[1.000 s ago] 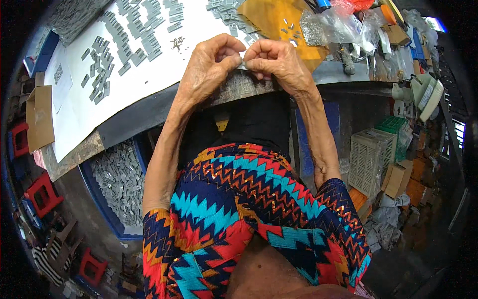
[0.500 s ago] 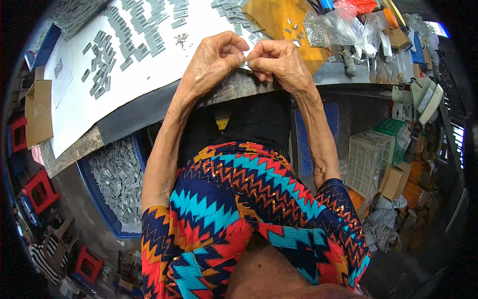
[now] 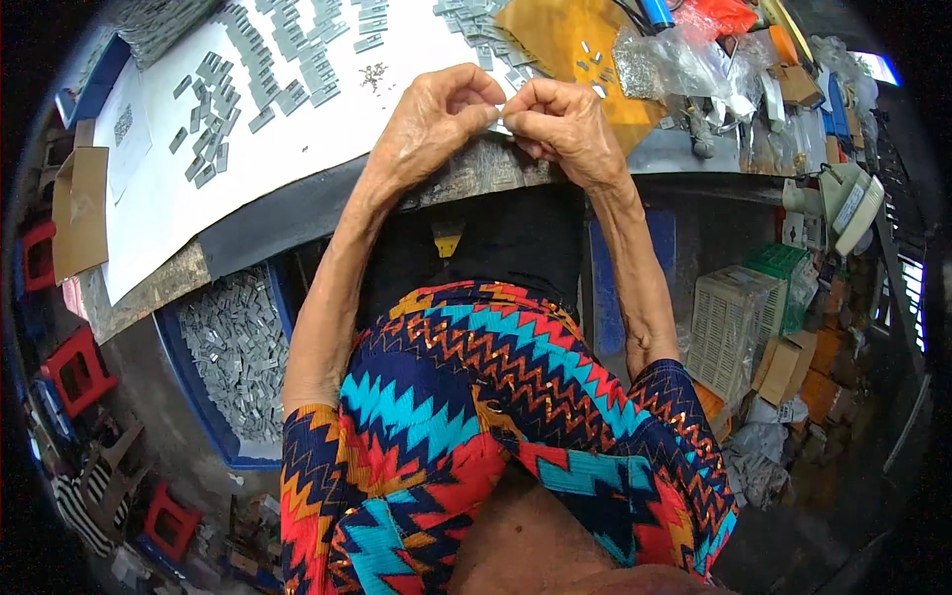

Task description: The recorder is sorting and packaging small metal parts into plastic bags at a workbench.

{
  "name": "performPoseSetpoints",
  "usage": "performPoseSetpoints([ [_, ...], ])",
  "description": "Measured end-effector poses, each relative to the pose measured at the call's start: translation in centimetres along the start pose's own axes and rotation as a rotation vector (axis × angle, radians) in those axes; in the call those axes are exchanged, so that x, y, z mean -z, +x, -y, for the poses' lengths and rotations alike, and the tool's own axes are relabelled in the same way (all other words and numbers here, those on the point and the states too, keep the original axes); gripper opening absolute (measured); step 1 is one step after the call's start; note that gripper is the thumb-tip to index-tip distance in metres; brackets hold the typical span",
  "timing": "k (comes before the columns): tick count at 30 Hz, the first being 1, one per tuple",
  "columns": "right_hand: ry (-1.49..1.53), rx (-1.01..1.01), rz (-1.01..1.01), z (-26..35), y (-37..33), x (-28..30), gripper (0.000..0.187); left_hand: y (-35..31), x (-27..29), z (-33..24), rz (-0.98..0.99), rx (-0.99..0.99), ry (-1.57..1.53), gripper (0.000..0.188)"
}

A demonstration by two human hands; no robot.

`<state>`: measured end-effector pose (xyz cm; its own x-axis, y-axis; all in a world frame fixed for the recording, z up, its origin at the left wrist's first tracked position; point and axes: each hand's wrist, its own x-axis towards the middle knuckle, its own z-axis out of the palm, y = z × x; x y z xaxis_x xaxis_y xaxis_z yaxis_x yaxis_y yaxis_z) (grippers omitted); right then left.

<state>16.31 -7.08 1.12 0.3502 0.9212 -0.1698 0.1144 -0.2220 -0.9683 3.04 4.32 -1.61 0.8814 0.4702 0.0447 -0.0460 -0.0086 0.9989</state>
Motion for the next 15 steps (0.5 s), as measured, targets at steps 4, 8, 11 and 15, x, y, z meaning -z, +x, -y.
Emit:
performPoseSetpoints([
  [4,0.061,-0.051,-0.010,0.5,-0.5,0.2,0.007,-1.0,-0.4,-0.8,0.004,-0.074,0.190,0.016],
  [8,0.080,-0.048,-0.009,-0.2,-0.5,0.5,0.006,-1.5,-0.8,-1.4,-0.047,-0.251,0.422,0.021],
  [11,0.064,-0.024,0.016,0.0,-0.2,0.3,0.006,-1.7,-0.6,-1.2,-0.077,-0.350,0.533,0.018],
  [15,0.055,-0.004,0.013,0.5,0.2,-0.4,0.007,-2.2,0.1,-1.5,-0.101,-0.440,0.625,0.015],
])
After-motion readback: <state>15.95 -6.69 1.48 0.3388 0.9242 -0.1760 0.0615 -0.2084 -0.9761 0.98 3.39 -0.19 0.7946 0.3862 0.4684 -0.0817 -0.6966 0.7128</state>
